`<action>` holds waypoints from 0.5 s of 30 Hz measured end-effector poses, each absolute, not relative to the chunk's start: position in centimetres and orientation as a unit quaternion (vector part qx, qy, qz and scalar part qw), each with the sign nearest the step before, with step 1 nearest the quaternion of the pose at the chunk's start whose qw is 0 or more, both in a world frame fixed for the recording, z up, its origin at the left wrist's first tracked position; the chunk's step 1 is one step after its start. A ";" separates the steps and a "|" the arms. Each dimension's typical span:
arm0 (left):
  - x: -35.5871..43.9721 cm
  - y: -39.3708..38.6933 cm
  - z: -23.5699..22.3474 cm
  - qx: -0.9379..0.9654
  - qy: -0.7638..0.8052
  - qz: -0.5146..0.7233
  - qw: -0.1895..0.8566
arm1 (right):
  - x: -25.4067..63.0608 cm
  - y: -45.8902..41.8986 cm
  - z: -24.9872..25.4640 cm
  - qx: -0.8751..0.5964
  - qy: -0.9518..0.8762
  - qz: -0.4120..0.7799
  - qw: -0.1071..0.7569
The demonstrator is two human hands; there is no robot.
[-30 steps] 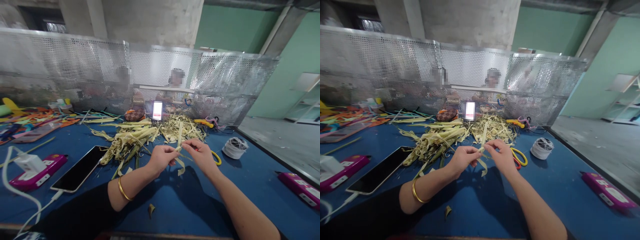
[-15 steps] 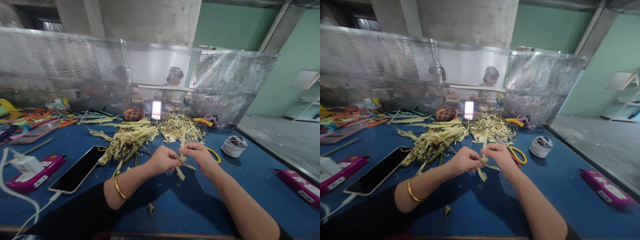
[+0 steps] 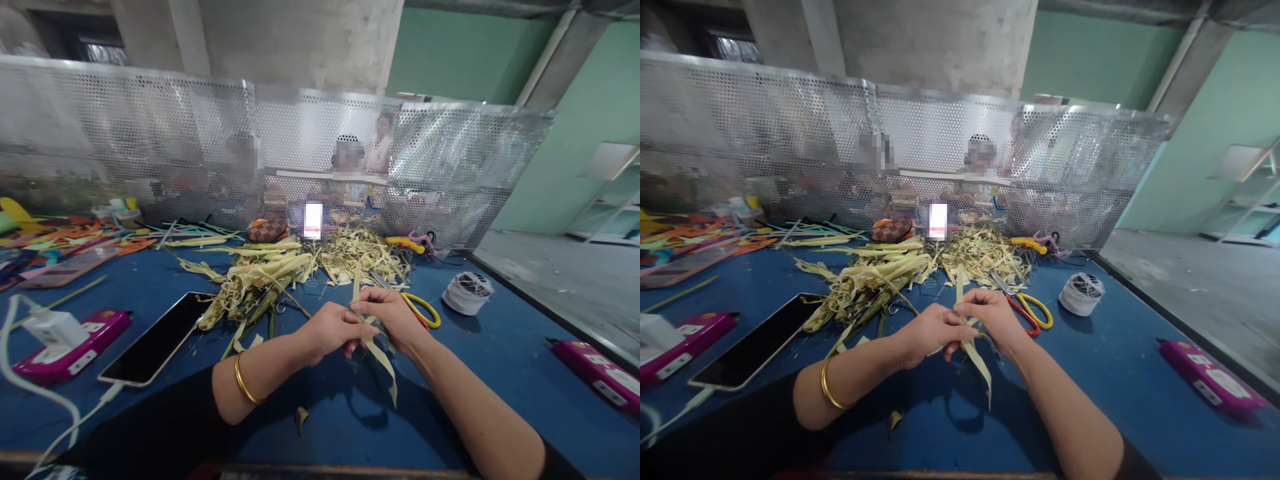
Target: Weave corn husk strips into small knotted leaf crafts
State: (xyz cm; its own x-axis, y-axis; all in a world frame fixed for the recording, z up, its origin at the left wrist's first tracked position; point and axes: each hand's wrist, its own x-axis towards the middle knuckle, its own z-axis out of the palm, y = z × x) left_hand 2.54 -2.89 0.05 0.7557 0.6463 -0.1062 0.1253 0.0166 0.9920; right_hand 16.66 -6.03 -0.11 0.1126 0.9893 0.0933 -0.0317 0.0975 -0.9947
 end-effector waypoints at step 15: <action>2.3 -1.1 0.8 0.554 0.379 0.329 0.665 | 18.9 -5.6 -0.3 -0.578 -0.679 0.172 0.418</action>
